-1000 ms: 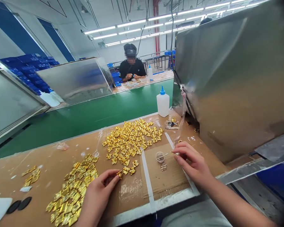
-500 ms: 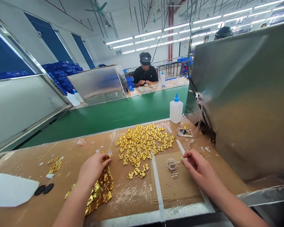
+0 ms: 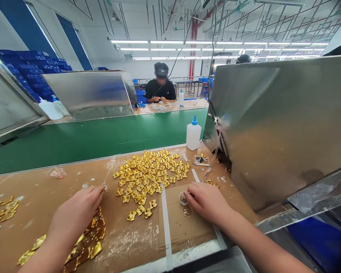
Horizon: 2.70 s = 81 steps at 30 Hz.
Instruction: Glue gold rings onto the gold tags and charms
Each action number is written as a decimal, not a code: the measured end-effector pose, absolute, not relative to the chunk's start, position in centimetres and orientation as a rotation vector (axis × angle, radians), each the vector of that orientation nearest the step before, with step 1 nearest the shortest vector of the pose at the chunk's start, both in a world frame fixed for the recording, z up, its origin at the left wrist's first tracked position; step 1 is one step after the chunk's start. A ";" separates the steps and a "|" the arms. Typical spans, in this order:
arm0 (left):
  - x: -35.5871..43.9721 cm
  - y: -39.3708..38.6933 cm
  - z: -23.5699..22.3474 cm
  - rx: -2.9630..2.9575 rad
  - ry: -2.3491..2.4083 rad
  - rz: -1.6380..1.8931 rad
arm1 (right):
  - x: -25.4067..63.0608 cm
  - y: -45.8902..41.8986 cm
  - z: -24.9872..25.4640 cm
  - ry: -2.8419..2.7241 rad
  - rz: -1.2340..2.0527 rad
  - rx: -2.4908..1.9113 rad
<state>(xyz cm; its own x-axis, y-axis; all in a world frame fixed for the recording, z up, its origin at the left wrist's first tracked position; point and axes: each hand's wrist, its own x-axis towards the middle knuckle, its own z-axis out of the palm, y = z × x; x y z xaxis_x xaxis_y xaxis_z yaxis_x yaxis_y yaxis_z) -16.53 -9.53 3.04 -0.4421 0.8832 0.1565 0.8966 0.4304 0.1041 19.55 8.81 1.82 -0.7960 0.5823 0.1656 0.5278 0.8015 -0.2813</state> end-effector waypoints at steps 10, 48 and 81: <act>0.3 -6.7 0.4 -1.386 -2.897 -2.691 | 18.3 11.0 1.2 -2.496 0.897 -0.918; 4.3 -5.9 -2.1 -1.977 -2.693 -1.991 | 20.4 5.7 -1.6 -2.305 1.049 -0.646; 4.3 -6.0 -2.0 -1.933 -2.738 -1.974 | 20.6 7.2 -1.3 -2.151 0.827 -0.927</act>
<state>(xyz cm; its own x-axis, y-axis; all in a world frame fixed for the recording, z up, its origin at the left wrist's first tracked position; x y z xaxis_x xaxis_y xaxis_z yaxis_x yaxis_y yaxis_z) 4.32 -6.04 -2.04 -0.3053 0.9514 -0.0416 0.2613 0.1257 0.9570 20.57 7.23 -1.27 -0.5418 0.7827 0.3065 0.3756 0.5516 -0.7448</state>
